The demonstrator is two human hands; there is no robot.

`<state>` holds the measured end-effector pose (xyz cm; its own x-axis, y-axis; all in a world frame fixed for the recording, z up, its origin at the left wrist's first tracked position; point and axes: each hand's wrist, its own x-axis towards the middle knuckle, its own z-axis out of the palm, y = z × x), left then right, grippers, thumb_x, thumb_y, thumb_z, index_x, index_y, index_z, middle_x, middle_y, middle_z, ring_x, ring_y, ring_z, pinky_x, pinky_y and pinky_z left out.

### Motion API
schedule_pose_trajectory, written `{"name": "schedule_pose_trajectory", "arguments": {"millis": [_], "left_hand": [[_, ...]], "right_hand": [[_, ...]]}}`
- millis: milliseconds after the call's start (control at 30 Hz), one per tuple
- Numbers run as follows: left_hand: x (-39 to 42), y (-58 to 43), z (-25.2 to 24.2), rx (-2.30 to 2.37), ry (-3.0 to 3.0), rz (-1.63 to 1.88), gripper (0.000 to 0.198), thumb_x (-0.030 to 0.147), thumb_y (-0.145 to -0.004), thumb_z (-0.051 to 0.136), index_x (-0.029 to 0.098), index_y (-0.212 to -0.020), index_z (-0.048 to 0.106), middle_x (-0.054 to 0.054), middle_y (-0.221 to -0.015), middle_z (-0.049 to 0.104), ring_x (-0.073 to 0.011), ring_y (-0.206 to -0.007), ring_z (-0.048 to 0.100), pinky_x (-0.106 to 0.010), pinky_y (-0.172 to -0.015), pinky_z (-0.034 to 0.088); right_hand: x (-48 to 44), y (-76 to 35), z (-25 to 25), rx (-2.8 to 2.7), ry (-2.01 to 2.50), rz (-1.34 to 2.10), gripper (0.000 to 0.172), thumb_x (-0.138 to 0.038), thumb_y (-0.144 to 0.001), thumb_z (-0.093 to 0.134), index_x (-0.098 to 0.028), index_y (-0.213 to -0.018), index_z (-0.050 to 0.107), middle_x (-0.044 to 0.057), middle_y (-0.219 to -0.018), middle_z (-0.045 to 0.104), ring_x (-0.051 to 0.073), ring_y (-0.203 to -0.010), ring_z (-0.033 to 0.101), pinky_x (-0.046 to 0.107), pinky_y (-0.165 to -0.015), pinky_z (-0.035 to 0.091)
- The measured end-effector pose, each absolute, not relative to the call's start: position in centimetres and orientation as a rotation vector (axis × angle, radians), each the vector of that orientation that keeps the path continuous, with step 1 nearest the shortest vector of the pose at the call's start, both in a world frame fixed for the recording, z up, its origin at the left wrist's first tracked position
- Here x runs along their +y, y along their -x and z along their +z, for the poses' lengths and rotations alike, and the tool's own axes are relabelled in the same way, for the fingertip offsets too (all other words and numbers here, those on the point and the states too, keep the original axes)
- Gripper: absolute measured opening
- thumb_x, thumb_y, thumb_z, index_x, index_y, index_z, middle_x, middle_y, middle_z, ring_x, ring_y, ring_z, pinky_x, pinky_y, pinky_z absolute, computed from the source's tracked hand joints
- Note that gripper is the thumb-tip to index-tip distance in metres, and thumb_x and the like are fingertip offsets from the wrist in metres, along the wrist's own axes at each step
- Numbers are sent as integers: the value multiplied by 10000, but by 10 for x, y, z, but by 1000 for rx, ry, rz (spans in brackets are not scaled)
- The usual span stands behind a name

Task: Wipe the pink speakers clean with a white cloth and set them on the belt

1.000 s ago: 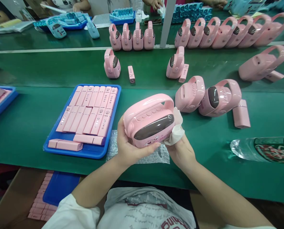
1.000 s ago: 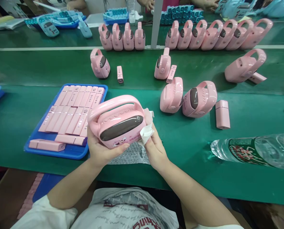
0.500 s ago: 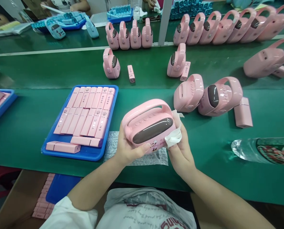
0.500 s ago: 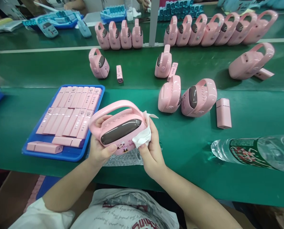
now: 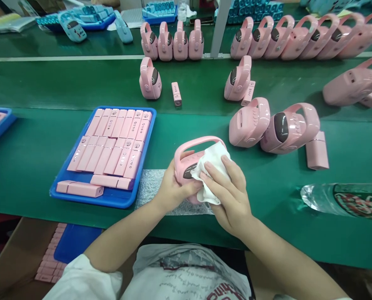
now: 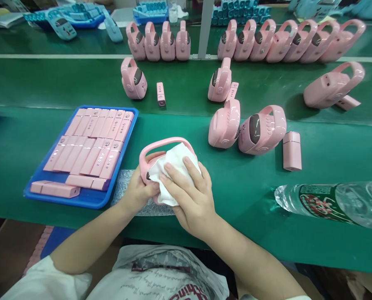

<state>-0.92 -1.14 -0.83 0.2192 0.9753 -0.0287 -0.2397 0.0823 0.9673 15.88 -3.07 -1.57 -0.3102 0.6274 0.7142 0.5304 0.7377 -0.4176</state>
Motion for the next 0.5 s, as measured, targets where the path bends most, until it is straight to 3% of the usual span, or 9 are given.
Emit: {"name": "schedule_pose_trajectory", "arguments": {"millis": [133,300,400,500], "left_hand": [[-8,4,-7,882,-822,1106,668,398,-633,799,188,-1203,523,-104,-1199,652,-288,-1087,624,-375,-878,524],[-7,-4,3,790,-348,929,569,616,-755,597,194,-1136,621,-87,-1105,702,-283,-992,663,-361,-729,566],[-6,-7,6,738,-220,855,582,657,-787,529,219,-1159,617,-66,-1054,716,-252,-890,686,-349,-662,574],[-7,-6,1,723,-307,924,653,691,-813,451,179,-1184,611,-98,-1073,704,-271,-982,675,-383,-771,576]], "right_hand": [[-25,-162,-20,-1865,873,287,454,-270,-954,439,-264,-1408,453,60,-1446,474,291,-1382,369,506,-1124,346],[-26,-160,-36,-1448,963,590,456,-326,-995,320,-301,-1448,369,63,-1424,498,266,-1306,481,434,-1012,494],[-25,-154,-40,-1525,960,466,498,-341,-986,352,-298,-1481,309,65,-1526,349,292,-1387,359,499,-1090,405],[-24,-143,-38,-1775,901,132,534,-295,-950,452,-308,-1471,336,24,-1558,264,305,-1459,120,593,-1177,163]]}}
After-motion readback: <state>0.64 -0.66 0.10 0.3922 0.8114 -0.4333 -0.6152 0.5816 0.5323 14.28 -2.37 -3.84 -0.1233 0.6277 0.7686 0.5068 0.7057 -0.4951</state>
